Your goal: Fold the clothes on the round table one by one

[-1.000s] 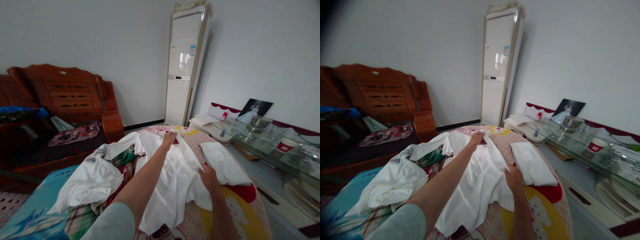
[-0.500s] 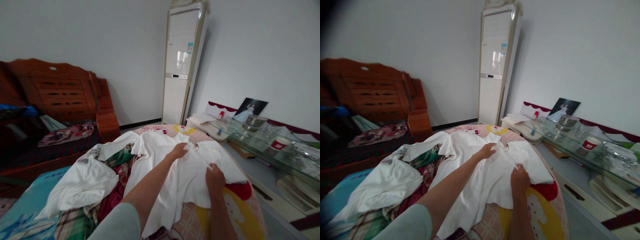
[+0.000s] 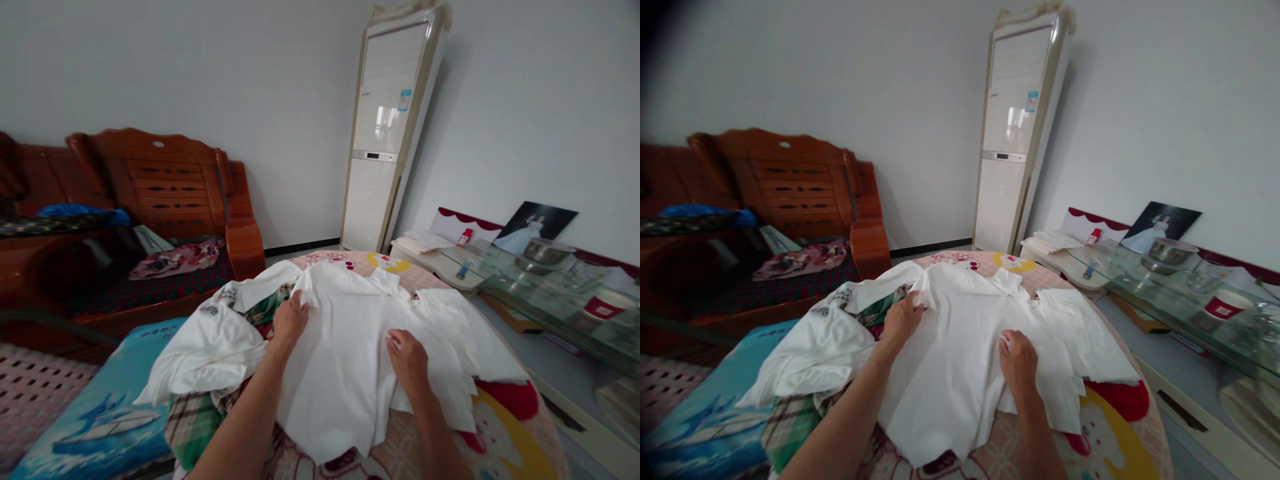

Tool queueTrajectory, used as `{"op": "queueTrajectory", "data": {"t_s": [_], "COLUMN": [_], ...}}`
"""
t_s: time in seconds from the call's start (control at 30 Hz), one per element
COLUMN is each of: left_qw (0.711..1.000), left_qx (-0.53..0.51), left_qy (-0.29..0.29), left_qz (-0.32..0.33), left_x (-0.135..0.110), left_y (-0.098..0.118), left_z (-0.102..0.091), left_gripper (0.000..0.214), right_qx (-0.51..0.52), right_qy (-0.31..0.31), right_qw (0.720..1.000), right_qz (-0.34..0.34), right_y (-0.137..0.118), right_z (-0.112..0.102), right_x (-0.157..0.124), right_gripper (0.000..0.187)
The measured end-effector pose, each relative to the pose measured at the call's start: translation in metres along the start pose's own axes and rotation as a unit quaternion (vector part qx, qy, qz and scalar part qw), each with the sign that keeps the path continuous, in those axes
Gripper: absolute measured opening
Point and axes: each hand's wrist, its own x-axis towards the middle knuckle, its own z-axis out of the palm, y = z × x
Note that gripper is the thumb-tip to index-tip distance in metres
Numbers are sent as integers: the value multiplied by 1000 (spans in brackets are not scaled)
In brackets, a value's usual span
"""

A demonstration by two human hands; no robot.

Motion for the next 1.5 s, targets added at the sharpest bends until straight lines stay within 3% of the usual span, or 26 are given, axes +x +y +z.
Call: {"op": "queueTrajectory", "data": {"t_s": [0.07,0.17,0.27,0.37,0.5,0.67,0.87,0.97,1.17,1.23,1.37,1.5], "left_qw": [999,988,984,990,991,970,978,983,990,994,997,998], "left_qx": [-30,-113,-146,-115,-84,-163,-167,-141,-63,-20,32,-15], "left_qy": [-40,-90,-61,-31,-72,-73,24,33,75,54,-39,12], "left_qz": [-4,47,78,78,75,164,122,116,99,88,59,58], "left_x": [4,7,8,9,12,19,37,51,76,79,77,66], "left_y": [-8,-11,-10,-13,-22,-23,-19,-13,-6,-10,-20,-22], "left_z": [-1,3,6,5,4,14,21,19,11,12,13,-2], "left_gripper": [46,61,67,56,54,58,73,84,81,79,74,64], "right_qx": [-29,-51,-42,-41,-44,-38,-35,-34,-39,-43,-44,-47], "right_qy": [-39,-51,-47,-40,-39,-42,-41,-43,-46,-41,-28,-19], "right_qw": [999,997,998,998,998,998,998,998,998,998,998,998], "right_qz": [-14,-24,-27,-25,-32,-31,-27,-25,-17,-20,-35,-44], "right_y": [-2,0,4,7,8,9,8,8,6,6,6,5], "right_z": [9,13,12,13,15,15,15,15,13,13,14,14], "right_x": [-3,-5,-4,-4,-4,-4,-3,-3,-3,-3,-4,-5], "right_gripper": [19,19,21,21,21,21,21,22,23,23,21,22]}}
